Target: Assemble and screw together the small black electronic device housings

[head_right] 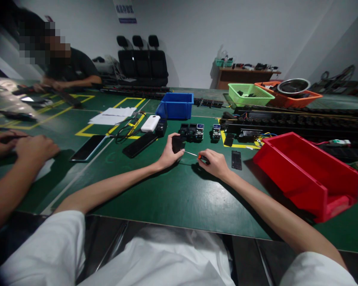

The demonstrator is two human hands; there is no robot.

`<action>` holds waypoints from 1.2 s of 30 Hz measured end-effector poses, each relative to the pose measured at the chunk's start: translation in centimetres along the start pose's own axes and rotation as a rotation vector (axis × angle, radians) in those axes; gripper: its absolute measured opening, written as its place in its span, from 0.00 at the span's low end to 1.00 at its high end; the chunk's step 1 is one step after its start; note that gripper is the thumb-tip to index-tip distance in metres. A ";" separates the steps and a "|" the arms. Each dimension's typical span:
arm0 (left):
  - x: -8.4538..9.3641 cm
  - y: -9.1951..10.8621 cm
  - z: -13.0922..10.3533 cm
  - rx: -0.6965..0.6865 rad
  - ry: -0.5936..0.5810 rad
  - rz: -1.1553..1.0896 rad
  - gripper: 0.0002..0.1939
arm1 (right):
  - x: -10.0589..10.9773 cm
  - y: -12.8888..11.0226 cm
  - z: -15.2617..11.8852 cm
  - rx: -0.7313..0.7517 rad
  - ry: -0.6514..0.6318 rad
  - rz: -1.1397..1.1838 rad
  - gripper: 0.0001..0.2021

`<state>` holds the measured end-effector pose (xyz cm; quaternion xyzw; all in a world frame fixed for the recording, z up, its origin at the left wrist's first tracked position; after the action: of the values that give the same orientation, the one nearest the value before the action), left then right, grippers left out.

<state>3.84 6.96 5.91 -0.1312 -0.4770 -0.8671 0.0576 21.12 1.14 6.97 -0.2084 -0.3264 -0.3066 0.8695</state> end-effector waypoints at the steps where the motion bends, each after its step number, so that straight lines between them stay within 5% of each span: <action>1: 0.0 0.0 0.0 0.001 0.001 -0.001 0.31 | 0.0 0.0 0.0 -0.005 -0.002 -0.001 0.06; 36: 0.0 0.2 0.0 0.008 -0.003 -0.004 0.31 | -0.7 0.0 0.1 -0.022 -0.062 0.004 0.06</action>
<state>3.91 6.83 6.03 -0.1312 -0.4806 -0.8653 0.0558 20.70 1.48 6.54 -0.2283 -0.3495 -0.3018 0.8571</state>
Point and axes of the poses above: each hand's wrist, its own z-axis towards the middle knuckle, its own x-axis out of the back of the hand, y = z × x, the point moved 10 cm from there along z, towards the middle knuckle, and after that the axes turned 1 degree about y, right-handed, at the moved point
